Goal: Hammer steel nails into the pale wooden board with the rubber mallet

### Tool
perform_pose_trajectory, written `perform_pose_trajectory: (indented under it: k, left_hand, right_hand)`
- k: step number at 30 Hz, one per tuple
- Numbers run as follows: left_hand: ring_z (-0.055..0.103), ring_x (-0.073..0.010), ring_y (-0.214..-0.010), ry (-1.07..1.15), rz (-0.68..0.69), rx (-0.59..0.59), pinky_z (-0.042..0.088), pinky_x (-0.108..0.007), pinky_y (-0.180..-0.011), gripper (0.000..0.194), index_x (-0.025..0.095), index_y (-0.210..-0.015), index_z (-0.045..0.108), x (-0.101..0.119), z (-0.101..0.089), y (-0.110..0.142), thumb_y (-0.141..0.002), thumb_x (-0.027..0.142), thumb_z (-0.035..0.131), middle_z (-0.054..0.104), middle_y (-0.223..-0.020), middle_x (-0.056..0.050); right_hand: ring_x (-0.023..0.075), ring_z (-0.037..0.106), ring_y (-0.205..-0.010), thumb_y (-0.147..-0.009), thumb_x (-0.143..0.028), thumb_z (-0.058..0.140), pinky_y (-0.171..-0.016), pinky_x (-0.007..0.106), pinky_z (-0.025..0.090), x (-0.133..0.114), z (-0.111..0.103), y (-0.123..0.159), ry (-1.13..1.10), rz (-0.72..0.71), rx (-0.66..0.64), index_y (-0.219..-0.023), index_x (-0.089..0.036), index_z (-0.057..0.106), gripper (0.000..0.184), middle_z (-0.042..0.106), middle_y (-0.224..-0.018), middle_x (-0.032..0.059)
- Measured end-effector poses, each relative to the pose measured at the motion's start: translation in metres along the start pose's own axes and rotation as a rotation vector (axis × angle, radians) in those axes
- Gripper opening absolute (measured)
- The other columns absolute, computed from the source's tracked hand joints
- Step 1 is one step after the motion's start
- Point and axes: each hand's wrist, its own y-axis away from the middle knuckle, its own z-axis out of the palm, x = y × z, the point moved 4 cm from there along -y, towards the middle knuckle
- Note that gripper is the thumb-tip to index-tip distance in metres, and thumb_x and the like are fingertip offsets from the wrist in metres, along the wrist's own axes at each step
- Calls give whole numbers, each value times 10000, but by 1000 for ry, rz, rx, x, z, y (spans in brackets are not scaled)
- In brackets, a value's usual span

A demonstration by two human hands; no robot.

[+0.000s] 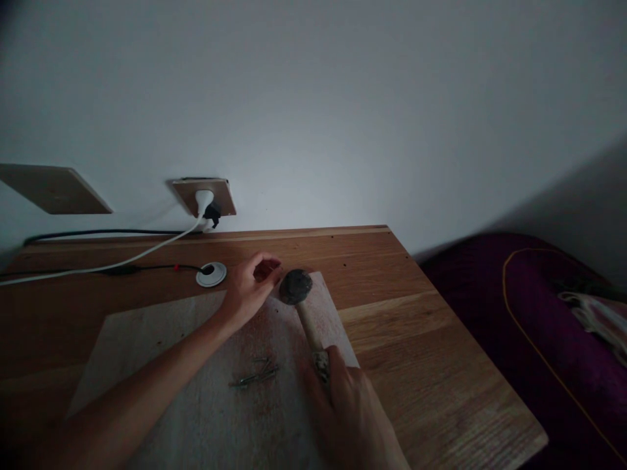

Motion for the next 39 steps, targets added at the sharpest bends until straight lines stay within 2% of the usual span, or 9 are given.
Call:
perform_pose_trajectory:
  k: [4,8,14,18,23,26,30,35,39]
  left_hand:
    - [693,-140,-686,9,-2,-13,549,-237,-661,87,195,-899,701,0,0,1,-864,118,721,759,-820,0]
    - [699,-140,-686,5,14,-33,550,-235,-660,80,198,-899,699,1,0,2,-883,120,711,758,-809,2]
    - [693,-136,-680,9,10,-33,544,-227,-648,65,196,-890,702,3,0,2,-885,132,716,753,-790,8]
    - [688,-132,-678,-10,-4,-29,539,-225,-654,81,192,-894,704,3,0,2,-874,114,718,754,-795,7]
    - [688,-133,-674,2,32,-38,536,-225,-652,63,188,-905,704,3,1,3,-892,127,716,738,-771,13]
    - [689,-132,-681,5,41,-34,539,-226,-659,55,186,-895,703,4,0,3,-895,133,718,738,-775,11]
    - [682,-126,-676,12,47,-36,534,-219,-648,72,184,-901,702,4,0,3,-886,115,715,744,-788,10]
    - [682,-127,-678,-12,48,-39,539,-225,-657,78,190,-904,700,2,2,2,-888,118,726,752,-803,10]
    - [680,-126,-671,-16,51,-41,542,-223,-652,110,193,-898,695,1,3,2,-874,87,713,741,-789,18]
  right_hand:
    - [415,756,-1065,-946,-111,483,-961,590,547,4,12,8,200,-115,82,-1444,-230,712,561,626,-1561,233]
    - [412,772,-989,-887,-50,520,-896,570,580,7,21,9,413,-256,121,-1469,-200,689,624,621,-1541,287]
    - [366,799,-975,-867,-48,586,-865,501,629,14,17,8,348,-395,235,-1491,-260,647,662,676,-1506,223]
    - [357,784,-1073,-926,-131,590,-962,492,599,9,4,5,163,-282,230,-1387,-259,695,489,738,-1437,172]
    - [320,807,-924,-993,-412,640,-832,379,613,2,-11,-6,-31,-146,177,-1185,-268,737,259,858,-990,108]
    - [296,807,-777,-1014,-500,620,-736,344,598,-1,-17,-13,-187,13,141,-1121,-268,735,280,811,-759,58]
    - [259,741,-511,-1025,-586,573,-605,330,564,-11,-19,-20,-314,163,-42,-1135,-247,691,376,679,-508,-34]
    - [244,756,-540,-1038,-614,499,-622,319,560,-22,-24,-26,-336,186,-107,-923,-275,590,369,653,-500,-50]
    - [220,735,-513,-1047,-609,472,-593,308,549,-23,-24,-27,-344,180,-123,-897,-286,545,364,670,-537,-52]
